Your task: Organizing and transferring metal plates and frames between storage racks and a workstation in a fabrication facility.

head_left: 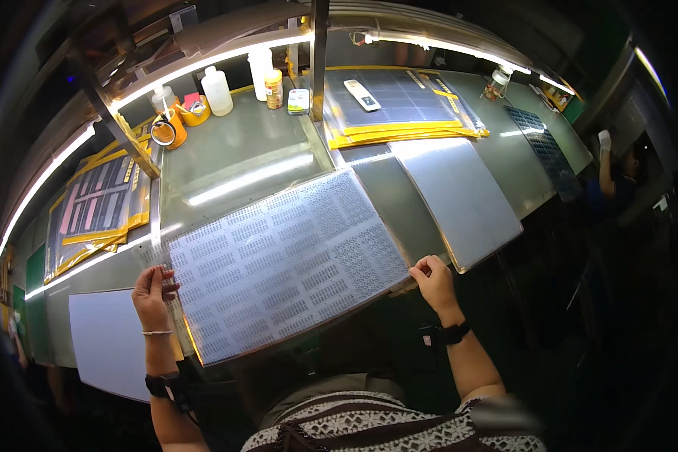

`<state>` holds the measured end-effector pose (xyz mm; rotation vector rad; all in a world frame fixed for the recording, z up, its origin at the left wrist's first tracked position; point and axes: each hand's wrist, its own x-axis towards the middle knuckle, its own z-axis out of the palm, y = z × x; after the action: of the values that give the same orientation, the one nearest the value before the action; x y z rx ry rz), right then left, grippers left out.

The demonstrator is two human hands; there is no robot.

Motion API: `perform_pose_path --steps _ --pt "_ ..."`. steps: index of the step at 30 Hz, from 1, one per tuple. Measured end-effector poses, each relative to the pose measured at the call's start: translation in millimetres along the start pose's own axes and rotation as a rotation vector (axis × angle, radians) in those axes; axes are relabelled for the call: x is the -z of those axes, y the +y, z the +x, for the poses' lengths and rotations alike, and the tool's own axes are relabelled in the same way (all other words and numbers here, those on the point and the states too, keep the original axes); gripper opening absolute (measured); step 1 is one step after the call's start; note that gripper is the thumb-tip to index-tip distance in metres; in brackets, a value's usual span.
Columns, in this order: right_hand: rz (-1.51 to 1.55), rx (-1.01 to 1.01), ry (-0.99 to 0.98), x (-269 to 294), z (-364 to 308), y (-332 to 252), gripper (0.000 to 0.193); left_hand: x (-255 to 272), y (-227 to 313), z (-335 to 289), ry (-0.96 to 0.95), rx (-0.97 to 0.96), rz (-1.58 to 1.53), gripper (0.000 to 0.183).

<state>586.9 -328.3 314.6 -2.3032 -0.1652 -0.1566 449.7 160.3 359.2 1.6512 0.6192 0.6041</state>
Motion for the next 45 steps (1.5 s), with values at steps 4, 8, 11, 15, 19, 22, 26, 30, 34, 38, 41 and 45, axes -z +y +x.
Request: perform_pose_path --steps 4,8,11,15,19,22,26,30,34,38,41,45 --pt "-0.007 0.001 -0.012 -2 0 4 0.013 0 -4 4 0.021 0.016 0.015 0.017" --pt "-0.005 0.019 -0.013 -3 0 0 0.014 4 -11 10 0.034 0.026 0.031 0.018" --pt "-0.077 0.119 0.024 -5 -3 -1 0.015 6 -18 17 0.016 0.057 0.043 0.018" --pt "-0.172 0.221 0.053 -7 -4 0 0.015 2 -35 29 -0.013 0.148 0.007 0.017" --pt "-0.167 0.230 0.053 -14 0 -1 0.014 -1 -38 36 -0.015 0.269 0.094 0.019" --pt "-0.157 0.264 0.013 -13 -1 -2 0.014 0 -45 48 0.002 0.360 0.114 0.022" --pt "-0.121 0.204 -0.038 -13 -4 -5 0.015 19 -115 80 0.128 0.120 0.482 0.026" --pt "-0.128 0.205 -0.029 -4 -8 5 0.018 -25 -71 74 0.174 0.088 0.737 0.034" --pt "-0.093 0.177 -0.061 -7 -6 -1 0.019 -22 -60 70 0.080 0.053 0.995 0.044" --pt "-0.106 0.174 -0.074 -4 -3 -4 0.018 -25 -58 74 -0.009 0.068 1.141 0.040" --pt "-0.108 0.150 -0.085 -5 -2 -6 0.018 -28 -55 75 -0.015 0.075 1.169 0.038" --pt "-0.141 0.056 -0.174 6 -1 -11 0.014 -30 -56 82 -0.071 0.078 1.229 0.037"
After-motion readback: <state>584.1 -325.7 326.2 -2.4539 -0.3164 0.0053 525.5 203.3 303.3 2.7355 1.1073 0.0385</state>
